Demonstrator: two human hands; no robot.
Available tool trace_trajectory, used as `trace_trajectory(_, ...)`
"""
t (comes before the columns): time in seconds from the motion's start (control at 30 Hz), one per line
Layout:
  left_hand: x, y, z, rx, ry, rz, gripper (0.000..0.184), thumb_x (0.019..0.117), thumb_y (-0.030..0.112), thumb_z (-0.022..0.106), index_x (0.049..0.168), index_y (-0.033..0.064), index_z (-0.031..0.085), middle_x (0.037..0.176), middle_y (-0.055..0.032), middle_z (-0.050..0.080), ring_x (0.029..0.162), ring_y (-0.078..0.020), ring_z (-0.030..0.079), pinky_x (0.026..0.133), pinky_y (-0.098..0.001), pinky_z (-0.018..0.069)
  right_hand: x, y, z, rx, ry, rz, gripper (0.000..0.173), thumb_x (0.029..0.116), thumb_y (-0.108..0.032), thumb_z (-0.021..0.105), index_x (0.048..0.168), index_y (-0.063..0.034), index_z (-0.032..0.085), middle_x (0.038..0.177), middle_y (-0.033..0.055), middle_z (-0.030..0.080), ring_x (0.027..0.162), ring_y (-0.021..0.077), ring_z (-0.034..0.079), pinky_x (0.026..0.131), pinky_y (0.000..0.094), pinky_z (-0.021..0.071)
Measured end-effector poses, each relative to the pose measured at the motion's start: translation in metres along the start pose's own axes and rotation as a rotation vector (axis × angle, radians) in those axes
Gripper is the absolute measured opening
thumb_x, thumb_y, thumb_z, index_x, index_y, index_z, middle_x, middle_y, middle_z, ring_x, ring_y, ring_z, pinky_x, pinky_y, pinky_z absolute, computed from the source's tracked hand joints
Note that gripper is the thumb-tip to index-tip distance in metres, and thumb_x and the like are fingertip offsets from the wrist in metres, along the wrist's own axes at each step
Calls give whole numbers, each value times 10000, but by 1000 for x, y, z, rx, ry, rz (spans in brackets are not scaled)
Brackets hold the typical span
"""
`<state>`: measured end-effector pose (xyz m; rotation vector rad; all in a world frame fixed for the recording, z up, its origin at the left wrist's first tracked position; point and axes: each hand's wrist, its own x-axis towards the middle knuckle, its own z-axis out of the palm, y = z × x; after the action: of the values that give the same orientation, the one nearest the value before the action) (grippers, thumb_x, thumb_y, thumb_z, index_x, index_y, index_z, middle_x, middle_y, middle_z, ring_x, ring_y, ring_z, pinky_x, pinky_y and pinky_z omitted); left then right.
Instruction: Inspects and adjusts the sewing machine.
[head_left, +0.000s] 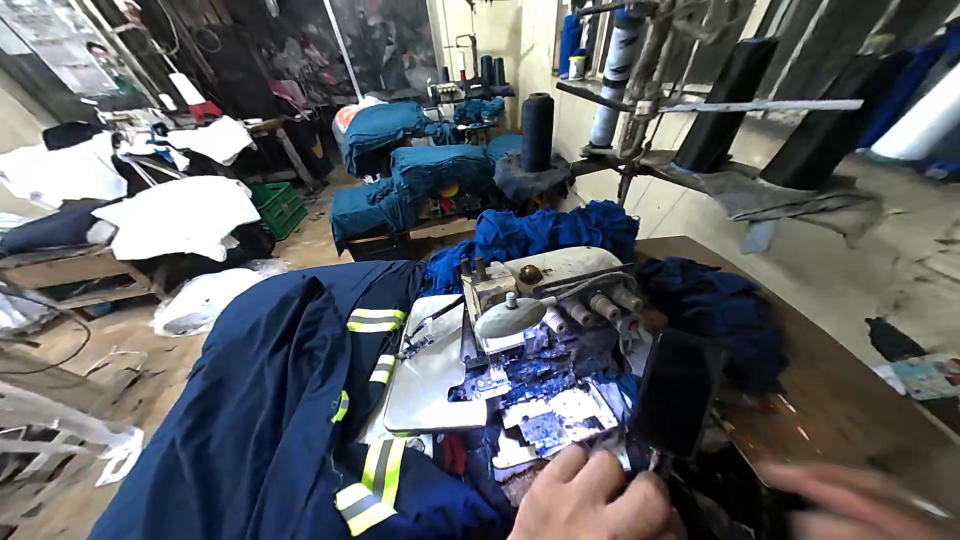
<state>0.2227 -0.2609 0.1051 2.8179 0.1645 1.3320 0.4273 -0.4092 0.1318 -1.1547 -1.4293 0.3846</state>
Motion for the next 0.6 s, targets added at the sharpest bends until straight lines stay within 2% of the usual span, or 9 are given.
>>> trace_trajectory(0.03,-4,3,-6,4,15,-24,202,1001,155,571,901,189,744,874,-15,679,734,-179,562,672,-319,427,6,9,33,58,-85,58,557,999,-530,594,1273,-58,708,1111,5,737,824,2,650,704,197,545)
trace_trajectory(0.07,-10,5,-13,4,26,-51,181,990,169,600,879,178,742,851,-15,679,745,-176,570,694,-312,433,7,23,56,115,-221,91,662,981,-580,601,1341,-28,660,1146,44,745,895,27,692,789,232,596)
trace_trajectory(0.13,-26,2,-29,4,20,-100,162,982,186,627,871,162,744,841,-25,697,726,-180,567,698,-318,427,8,34,88,162,-365,101,570,997,-456,634,1246,55,671,987,107,758,856,38,705,813,244,587)
trace_trajectory(0.2,-45,-4,-44,5,-8,-132,132,978,181,651,912,162,764,870,-27,711,723,-176,570,687,-314,434,5,37,101,180,-402,125,472,1033,-379,598,1104,73,715,846,117,746,749,44,697,741,238,586)
trace_trajectory(0.3,-61,-13,-58,-8,-78,-158,135,987,163,647,948,165,775,924,-26,733,728,-178,584,680,-322,441,0,42,111,245,-359,235,384,1044,-284,597,932,61,721,683,35,647,588,-19,551,581,177,482)
trace_trajectory(0.37,-64,-20,-58,-33,-119,-173,143,1010,187,618,953,162,747,931,-27,730,737,-175,607,672,-323,460,0,43,116,308,-297,264,306,1027,-249,634,917,20,731,699,-21,661,606,-53,555,586,155,483)
trace_trajectory(0.43,-64,-25,-51,-87,-106,-214,144,1019,207,620,940,136,717,927,-37,724,766,-156,650,670,-295,504,-2,42,120,368,-205,295,180,993,-181,682,948,-30,770,789,-46,730,682,-37,639,650,178,556)
trace_trajectory(0.5,-62,-25,-44,-179,-81,-277,136,1013,175,633,929,101,711,939,-57,726,788,-142,675,661,-269,536,-3,39,123,397,-127,353,88,951,-112,718,968,-70,794,864,-64,753,731,-23,665,693,191,579)
trace_trajectory(0.6,-59,-28,-37,-303,-84,-346,128,1016,161,629,945,90,708,973,-57,723,831,-118,694,674,-253,563,-4,35,123,445,-41,469,125,883,-37,762,963,-118,815,868,-77,768,680,-37,645,642,169,557)
